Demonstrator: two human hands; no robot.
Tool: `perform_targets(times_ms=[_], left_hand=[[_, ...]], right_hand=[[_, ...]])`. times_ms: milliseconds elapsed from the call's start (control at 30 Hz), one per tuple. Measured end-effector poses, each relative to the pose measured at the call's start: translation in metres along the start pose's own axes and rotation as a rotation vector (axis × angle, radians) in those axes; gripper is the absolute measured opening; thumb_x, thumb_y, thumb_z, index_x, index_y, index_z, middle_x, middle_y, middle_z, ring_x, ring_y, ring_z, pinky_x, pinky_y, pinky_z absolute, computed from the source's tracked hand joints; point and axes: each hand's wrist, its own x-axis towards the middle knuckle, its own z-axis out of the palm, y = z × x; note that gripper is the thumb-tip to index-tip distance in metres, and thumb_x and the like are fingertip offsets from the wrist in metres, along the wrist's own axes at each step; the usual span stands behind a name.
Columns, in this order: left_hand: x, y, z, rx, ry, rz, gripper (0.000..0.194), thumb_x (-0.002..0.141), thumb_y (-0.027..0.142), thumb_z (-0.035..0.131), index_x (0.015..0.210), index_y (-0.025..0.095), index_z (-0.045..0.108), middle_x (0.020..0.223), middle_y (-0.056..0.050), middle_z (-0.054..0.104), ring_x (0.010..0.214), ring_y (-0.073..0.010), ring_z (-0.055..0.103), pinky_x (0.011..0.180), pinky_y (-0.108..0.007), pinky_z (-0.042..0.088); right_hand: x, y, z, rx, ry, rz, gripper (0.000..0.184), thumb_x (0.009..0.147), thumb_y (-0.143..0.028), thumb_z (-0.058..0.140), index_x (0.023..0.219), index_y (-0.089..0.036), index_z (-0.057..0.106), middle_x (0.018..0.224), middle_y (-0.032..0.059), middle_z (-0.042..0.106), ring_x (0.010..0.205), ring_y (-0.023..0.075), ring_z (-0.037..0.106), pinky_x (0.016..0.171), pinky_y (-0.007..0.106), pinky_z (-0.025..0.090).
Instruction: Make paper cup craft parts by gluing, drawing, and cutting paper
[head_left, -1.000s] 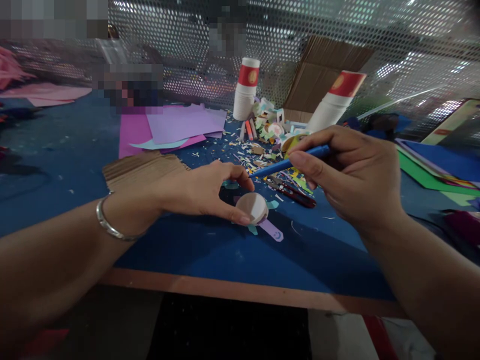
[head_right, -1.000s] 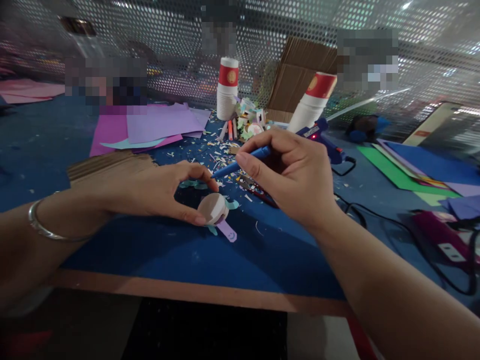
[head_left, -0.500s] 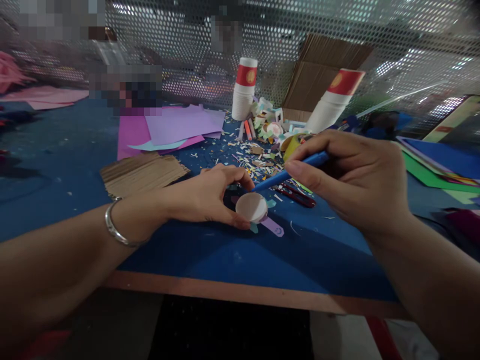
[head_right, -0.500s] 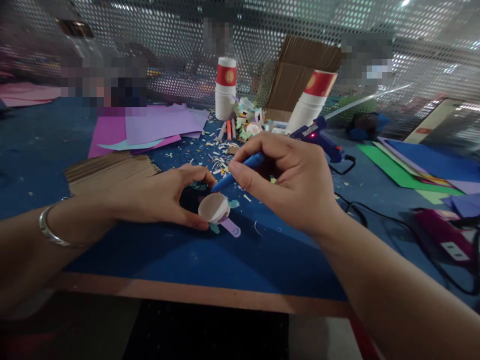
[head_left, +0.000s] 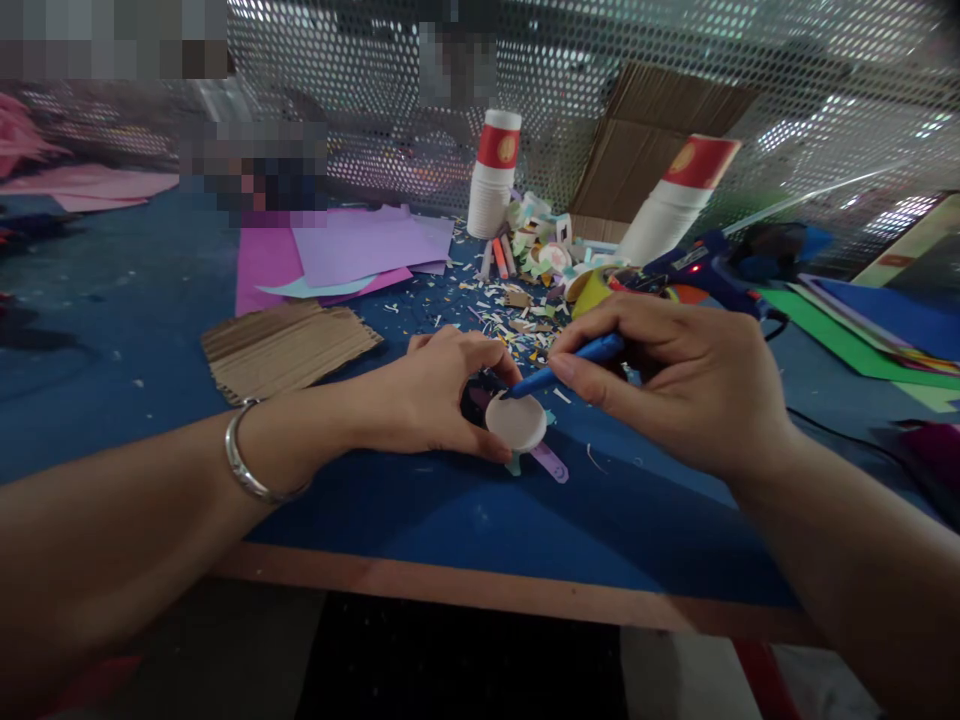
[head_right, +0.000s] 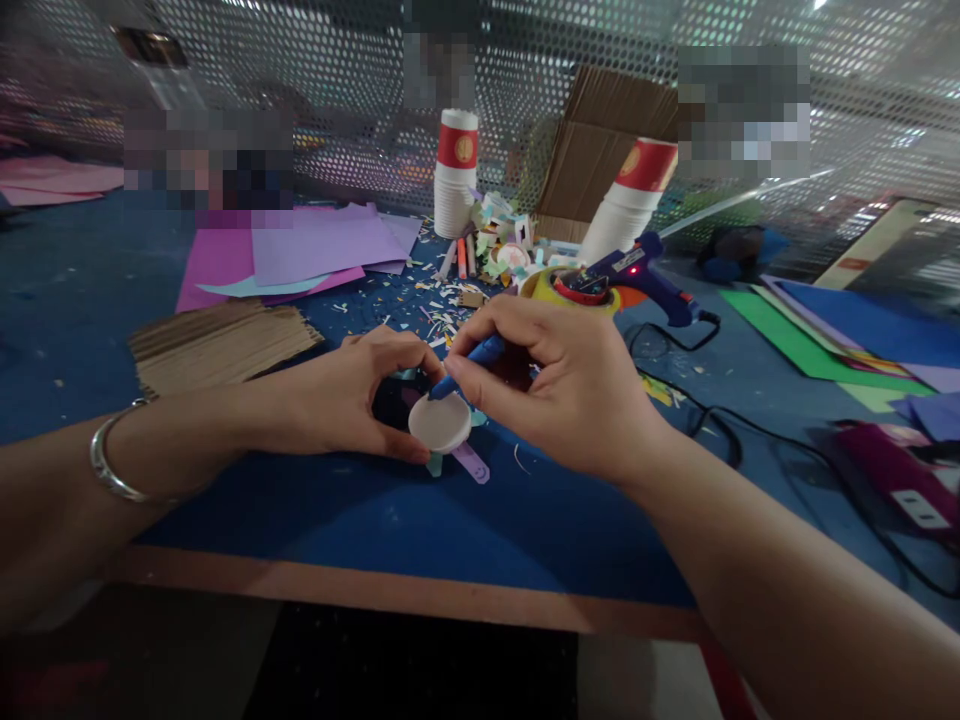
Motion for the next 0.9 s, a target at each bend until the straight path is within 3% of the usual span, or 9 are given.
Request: perform_targets(times_ms=[200, 400, 667, 900], left_hand=[[0.001, -0.0009, 0.0002, 0.002, -0.006, -0.015, 0.062, 0.064, 0.059, 0.082, 0.114, 0.026, 0.065, 0.115, -0.007, 0.065, 0.115, -0.033, 0.051, 0.101, -0.05, 0.035], [0.0008, 0.0012, 0.0003, 0.005, 0.006, -0.043, 0.062, 0.062, 0.06, 0.083, 0.11, 0.025, 0.067, 0.116, -0.008, 0.062, 0.115, -0.0354, 0.048, 0.098, -0.052, 0.036], [0.0029, -0.0036, 0.0016, -0.036, 0.018, -0.009, 0.058, 0.062, 0.06, 0.083, 0.105, 0.025, 0.068, 0.112, -0.007, 0.061, 0.114, -0.0347, 0.045, 0.096, -0.052, 0.038], [0.0035, -0.0073, 0.0027, -0.059, 0.001, -0.022, 0.059, 0.062, 0.063, 0.083, 0.108, 0.029, 0.069, 0.113, -0.007, 0.059, 0.114, -0.0339, 0.045, 0.099, -0.054, 0.035]], right_hand=[[-0.0001, -0.0017, 0.0043, 0.002, -0.03, 0.03, 0.007, 0.09, -0.029, 0.07, 0.083, -0.025, 0.069, 0.071, -0.0001, 0.07, 0.057, 0.0137, 0.059, 0.05, 0.028, 0.043], [0.0009, -0.001, 0.006, 0.043, -0.044, 0.059, 0.017, 0.091, -0.036, 0.069, 0.081, -0.022, 0.072, 0.062, -0.002, 0.066, 0.047, 0.0096, 0.05, 0.043, 0.025, 0.035], [-0.0005, 0.0004, 0.0082, 0.095, -0.036, 0.097, 0.02, 0.092, -0.039, 0.069, 0.086, -0.022, 0.075, 0.057, -0.0027, 0.065, 0.046, 0.01, 0.056, 0.042, 0.024, 0.036], [-0.001, -0.0014, 0.0061, 0.192, -0.14, 0.136, 0.024, 0.093, -0.042, 0.069, 0.079, -0.022, 0.073, 0.056, -0.0029, 0.063, 0.044, 0.0094, 0.055, 0.04, 0.024, 0.036]])
